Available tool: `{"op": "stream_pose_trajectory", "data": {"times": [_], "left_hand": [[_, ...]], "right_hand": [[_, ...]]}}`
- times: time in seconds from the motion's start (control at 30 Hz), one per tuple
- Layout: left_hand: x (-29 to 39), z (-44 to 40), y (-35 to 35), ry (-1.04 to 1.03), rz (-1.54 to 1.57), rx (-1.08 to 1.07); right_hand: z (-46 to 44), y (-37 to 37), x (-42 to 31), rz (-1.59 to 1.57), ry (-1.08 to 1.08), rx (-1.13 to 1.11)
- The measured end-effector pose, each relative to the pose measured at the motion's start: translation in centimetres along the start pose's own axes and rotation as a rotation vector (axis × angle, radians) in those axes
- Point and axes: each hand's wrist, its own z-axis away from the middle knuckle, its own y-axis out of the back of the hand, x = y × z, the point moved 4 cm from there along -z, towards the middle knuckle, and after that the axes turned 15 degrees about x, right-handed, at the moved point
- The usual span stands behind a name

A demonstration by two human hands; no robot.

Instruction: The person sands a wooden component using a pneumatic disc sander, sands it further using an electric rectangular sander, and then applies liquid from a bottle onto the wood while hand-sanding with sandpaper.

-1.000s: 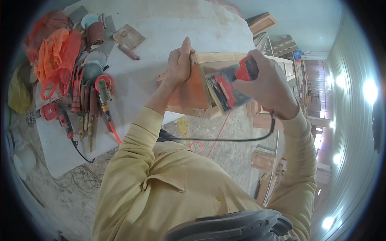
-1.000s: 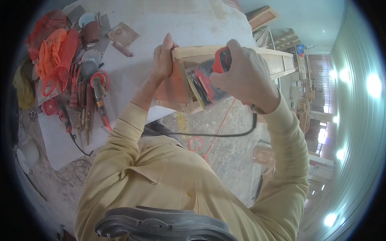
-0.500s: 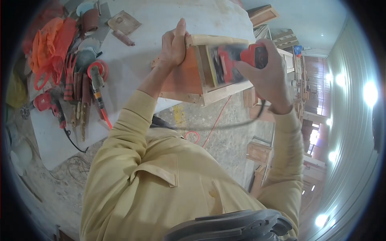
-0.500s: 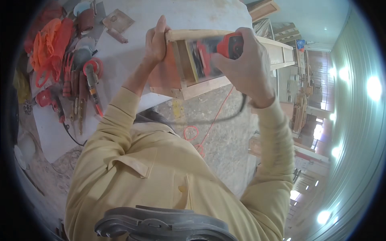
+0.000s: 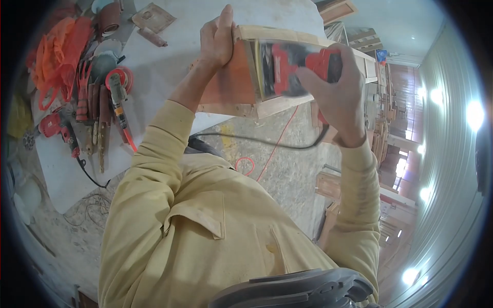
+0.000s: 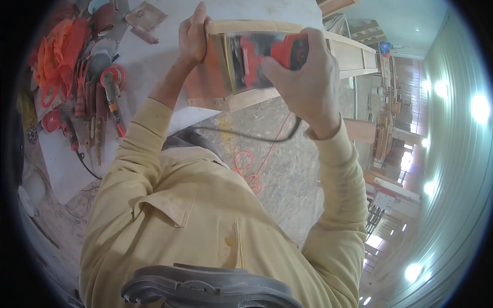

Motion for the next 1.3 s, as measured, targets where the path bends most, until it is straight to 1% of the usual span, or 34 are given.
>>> {"op": "stream_pose_trajectory", "data": {"times": [0.03, 0.07, 0.13, 0.17, 0.23, 0.27, 0.33, 0.47, 0.53, 0.57, 0.7, 0.73, 0.8, 0.83, 0.87, 0.9, 1.0, 1.07, 1.13, 1.23, 1.3], "left_hand": [[-0.3, 0.0, 0.0, 0.006, 0.001, -0.004], [-0.5, 0.1, -0.1, 0.005, 0.003, 0.000], [-0.1, -0.1, -0.2, -0.009, 0.006, 0.003], [-0.1, 0.1, 0.0, 0.008, -0.006, -0.001], [0.4, 0.3, 0.1, 0.012, -0.019, -0.007], [0.8, 0.6, 0.3, 0.003, 0.004, 0.014], [1.3, 0.8, 0.3, -0.025, 0.034, 0.035], [1.2, 0.6, 0.4, -0.001, 0.055, 0.035], [1.2, 0.7, 0.5, 0.017, 0.055, 0.027], [1.2, 0.7, 0.6, 0.005, 0.057, 0.033], [0.9, 0.5, 0.5, -0.006, 0.054, 0.033], [1.0, 0.5, 0.5, -0.005, 0.048, 0.022], [1.4, 0.7, 0.5, -0.039, 0.059, 0.028], [1.4, 0.9, 0.2, -0.032, 0.067, 0.005], [1.4, 0.8, 0.4, -0.064, 0.046, 0.031], [1.3, 0.7, 0.5, -0.094, 0.025, 0.055], [0.5, 0.2, 0.4, -0.075, 0.045, 0.010], [0.7, 0.1, 0.4, -0.040, 0.014, -0.017], [0.4, 0.0, 0.4, -0.011, -0.024, -0.035], [-0.3, -0.4, 0.5, -0.053, -0.088, 0.001], [-0.4, -0.6, 0.6, -0.212, -0.229, -0.016]], "right_hand": [[0.3, 0.1, 0.4, -0.004, -0.019, -0.076], [0.6, 0.2, 0.6, 0.001, -0.026, -0.077], [0.2, 0.1, 0.8, 0.000, -0.137, 0.014], [0.5, 0.1, 1.1, -0.001, -0.143, 0.015], [0.7, -0.1, 1.3, -0.134, -0.053, -0.022], [0.2, 0.3, 1.0, -0.140, -0.044, -0.013], [-0.8, 0.7, -0.2, 0.004, -0.170, -0.197], [-3.3, 1.1, 4.5, 0.031, -0.086, -0.170], [-4.2, 1.1, 5.5, 0.024, -0.286, -0.273], [-4.5, 1.1, 5.5, -0.015, -0.339, -0.314], [-5.1, -1.0, 1.5, -0.012, -0.338, -0.376], [-5.5, -1.5, -0.6, 0.040, -0.213, -0.390], [-5.4, -1.4, -0.6, 0.108, -0.110, -0.396], [-5.7, -1.5, 0.3, 0.062, -0.079, -0.394], [-6.3, -1.6, 1.3, 0.015, -0.036, -0.397], [-6.7, -1.6, 2.5, 0.032, -0.045, -0.392], [-7.9, -0.4, 5.7, 0.056, -0.005, -0.360], [-8.5, 0.4, 8.0, 0.042, -0.141, -0.397], [-9.3, 1.1, 11.2, 0.022, -0.167, -0.380], [-11.0, 2.5, 15.8, 0.022, -0.205, -0.380], [-12.1, 3.4, 18.8, 0.040, -0.217, -0.392]]}}
